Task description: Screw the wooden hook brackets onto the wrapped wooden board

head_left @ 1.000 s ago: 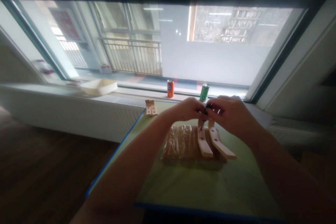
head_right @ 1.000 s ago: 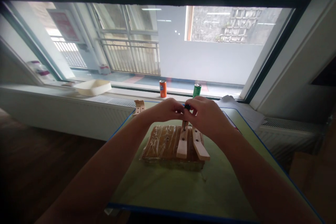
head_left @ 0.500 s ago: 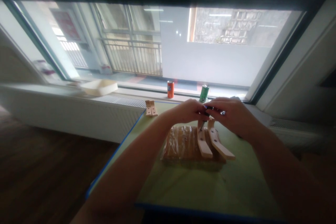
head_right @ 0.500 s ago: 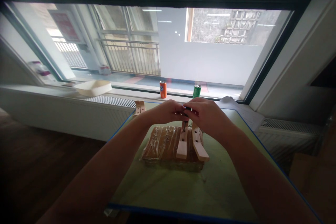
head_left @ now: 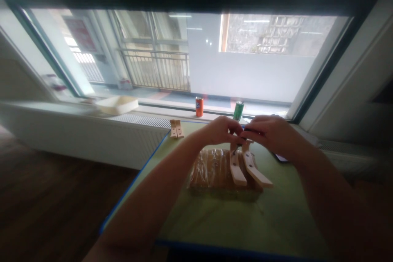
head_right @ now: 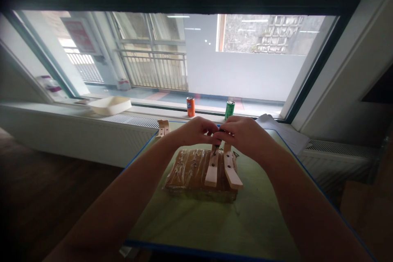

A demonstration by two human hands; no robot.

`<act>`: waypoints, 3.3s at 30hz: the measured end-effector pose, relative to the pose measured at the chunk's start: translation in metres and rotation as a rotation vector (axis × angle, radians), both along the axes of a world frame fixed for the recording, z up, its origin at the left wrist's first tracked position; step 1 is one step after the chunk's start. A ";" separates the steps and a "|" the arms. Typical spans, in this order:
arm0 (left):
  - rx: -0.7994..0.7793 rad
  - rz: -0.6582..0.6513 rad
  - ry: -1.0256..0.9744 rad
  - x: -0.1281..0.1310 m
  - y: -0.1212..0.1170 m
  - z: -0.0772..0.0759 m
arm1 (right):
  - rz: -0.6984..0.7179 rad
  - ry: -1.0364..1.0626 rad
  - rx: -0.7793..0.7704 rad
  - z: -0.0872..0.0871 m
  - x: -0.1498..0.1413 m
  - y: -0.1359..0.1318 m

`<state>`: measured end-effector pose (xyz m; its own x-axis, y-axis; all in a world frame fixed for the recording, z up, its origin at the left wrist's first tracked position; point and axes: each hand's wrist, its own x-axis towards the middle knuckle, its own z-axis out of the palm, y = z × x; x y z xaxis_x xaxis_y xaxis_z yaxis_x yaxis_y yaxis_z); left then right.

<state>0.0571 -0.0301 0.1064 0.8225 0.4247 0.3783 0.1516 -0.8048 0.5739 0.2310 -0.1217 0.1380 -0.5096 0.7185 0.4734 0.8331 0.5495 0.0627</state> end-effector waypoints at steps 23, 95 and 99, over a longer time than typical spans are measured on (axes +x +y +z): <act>-0.292 -0.196 -0.017 -0.003 0.013 -0.012 | -0.113 -0.008 0.041 -0.008 -0.014 0.002; -0.078 -0.161 -0.023 -0.016 0.022 -0.006 | 0.067 0.251 -0.063 -0.014 -0.007 0.009; -0.069 -0.142 -0.006 -0.015 0.018 -0.006 | 0.044 0.234 0.000 -0.018 -0.010 0.011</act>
<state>0.0416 -0.0119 0.1003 0.8738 0.3298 0.3575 0.0357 -0.7765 0.6291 0.2207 -0.1102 0.1204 -0.4168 0.6980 0.5822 0.7999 0.5859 -0.1298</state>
